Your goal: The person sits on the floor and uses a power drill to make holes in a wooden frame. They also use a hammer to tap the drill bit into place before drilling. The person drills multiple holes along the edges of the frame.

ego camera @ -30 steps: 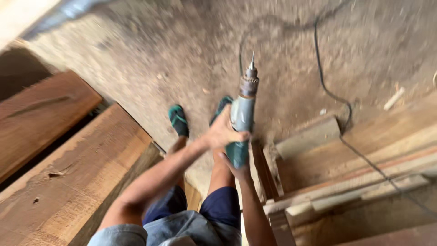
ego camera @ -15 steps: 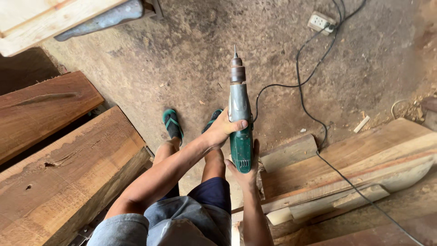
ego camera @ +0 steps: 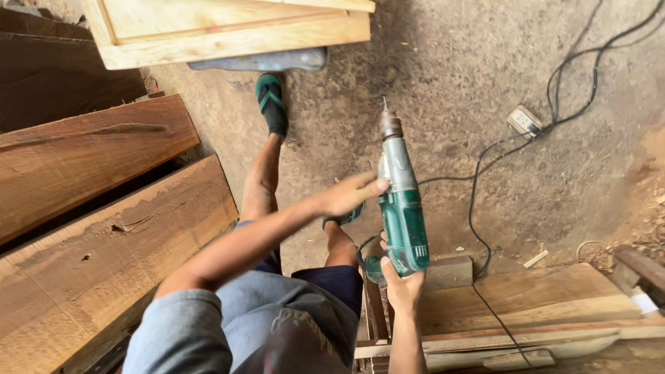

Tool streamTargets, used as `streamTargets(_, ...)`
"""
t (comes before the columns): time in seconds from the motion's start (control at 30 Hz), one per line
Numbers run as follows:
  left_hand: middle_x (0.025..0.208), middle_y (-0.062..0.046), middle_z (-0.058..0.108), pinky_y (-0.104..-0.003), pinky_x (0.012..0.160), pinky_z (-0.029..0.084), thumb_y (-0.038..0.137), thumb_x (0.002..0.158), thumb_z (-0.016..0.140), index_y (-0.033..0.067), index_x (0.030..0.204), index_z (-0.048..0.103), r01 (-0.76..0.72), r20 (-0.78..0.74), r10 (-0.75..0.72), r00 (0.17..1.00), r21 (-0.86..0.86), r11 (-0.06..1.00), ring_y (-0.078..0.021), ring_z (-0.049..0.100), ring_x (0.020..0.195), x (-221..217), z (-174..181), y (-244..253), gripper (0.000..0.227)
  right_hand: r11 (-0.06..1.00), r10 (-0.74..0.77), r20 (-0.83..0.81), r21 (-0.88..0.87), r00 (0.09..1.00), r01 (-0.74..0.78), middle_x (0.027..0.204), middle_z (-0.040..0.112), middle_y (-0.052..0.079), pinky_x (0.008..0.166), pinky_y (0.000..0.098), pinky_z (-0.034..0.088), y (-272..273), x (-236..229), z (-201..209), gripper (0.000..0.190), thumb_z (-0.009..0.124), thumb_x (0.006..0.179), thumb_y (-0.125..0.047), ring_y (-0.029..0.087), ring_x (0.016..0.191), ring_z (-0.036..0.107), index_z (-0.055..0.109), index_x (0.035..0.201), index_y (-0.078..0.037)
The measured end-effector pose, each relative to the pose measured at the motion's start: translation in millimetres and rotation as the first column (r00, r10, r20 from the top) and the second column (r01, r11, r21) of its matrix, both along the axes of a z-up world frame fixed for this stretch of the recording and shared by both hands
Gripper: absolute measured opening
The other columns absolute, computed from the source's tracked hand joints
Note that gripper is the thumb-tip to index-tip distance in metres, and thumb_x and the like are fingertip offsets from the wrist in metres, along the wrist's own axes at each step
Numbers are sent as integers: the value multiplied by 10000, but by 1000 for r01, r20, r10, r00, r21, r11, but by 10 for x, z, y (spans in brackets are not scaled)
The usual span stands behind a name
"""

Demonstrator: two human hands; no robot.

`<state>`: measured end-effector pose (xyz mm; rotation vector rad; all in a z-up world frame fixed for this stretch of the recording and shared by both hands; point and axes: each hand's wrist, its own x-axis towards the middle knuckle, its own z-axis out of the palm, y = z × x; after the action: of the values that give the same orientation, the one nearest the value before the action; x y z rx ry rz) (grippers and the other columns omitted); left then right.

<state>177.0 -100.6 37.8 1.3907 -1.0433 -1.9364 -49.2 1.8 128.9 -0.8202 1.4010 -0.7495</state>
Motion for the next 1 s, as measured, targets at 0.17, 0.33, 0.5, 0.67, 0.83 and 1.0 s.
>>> streamTargets(0.17,1293,-247,585,-510,944,485,73,945,637,5,1334,578,219,718,335,611,-559,800,-455,572,1091,2096,-1024,-1061,400,999,-35,13,-17,999,36,1366,641,191,1068,415,540,-715,834,192,593,661,900,56,262,1208,652,501,1471,41)
streamTargets(0.33,1320,-217,566,-529,1079,419,89,939,601,3,1380,573,632,938,264,223,-346,694,-432,499,1279,3277,-1976,-1870,450,991,-131,-65,3,989,131,1397,602,208,1049,471,560,-1283,1622,411,665,654,888,50,310,1285,631,429,1513,32)
streamTargets(0.5,1142,-180,573,-469,974,491,97,1019,577,-19,1279,622,727,946,77,314,-291,622,-343,564,1104,3611,-2137,-2071,288,986,-162,-143,23,976,167,1404,600,230,1062,495,555,-1744,1965,543,684,670,901,33,334,1295,628,416,1537,45)
streamTargets(0.67,1127,-148,567,-413,827,536,131,981,596,58,1202,646,657,915,16,404,-302,691,-311,580,1073,3620,-1910,-1706,237,990,-135,-191,24,972,142,1414,599,236,1068,514,553,-2039,1910,537,685,676,905,29,350,1301,627,418,1539,48)
streamTargets(0.83,1140,-162,559,-401,764,535,67,983,586,32,1297,644,582,909,-62,412,-210,786,-320,573,1077,3694,-1743,-1206,321,990,-112,-152,64,982,123,1465,557,228,1100,555,548,-2323,1811,423,740,706,903,13,392,1337,619,379,1567,21)
streamTargets(1.0,1164,-140,555,-401,868,537,91,1041,595,42,1352,622,514,915,-1,403,-225,828,-303,555,1124,3695,-1881,-1061,315,992,-62,-140,101,988,76,1481,548,229,1084,572,553,-2529,1788,324,773,731,897,-6,410,1330,621,369,1581,3)
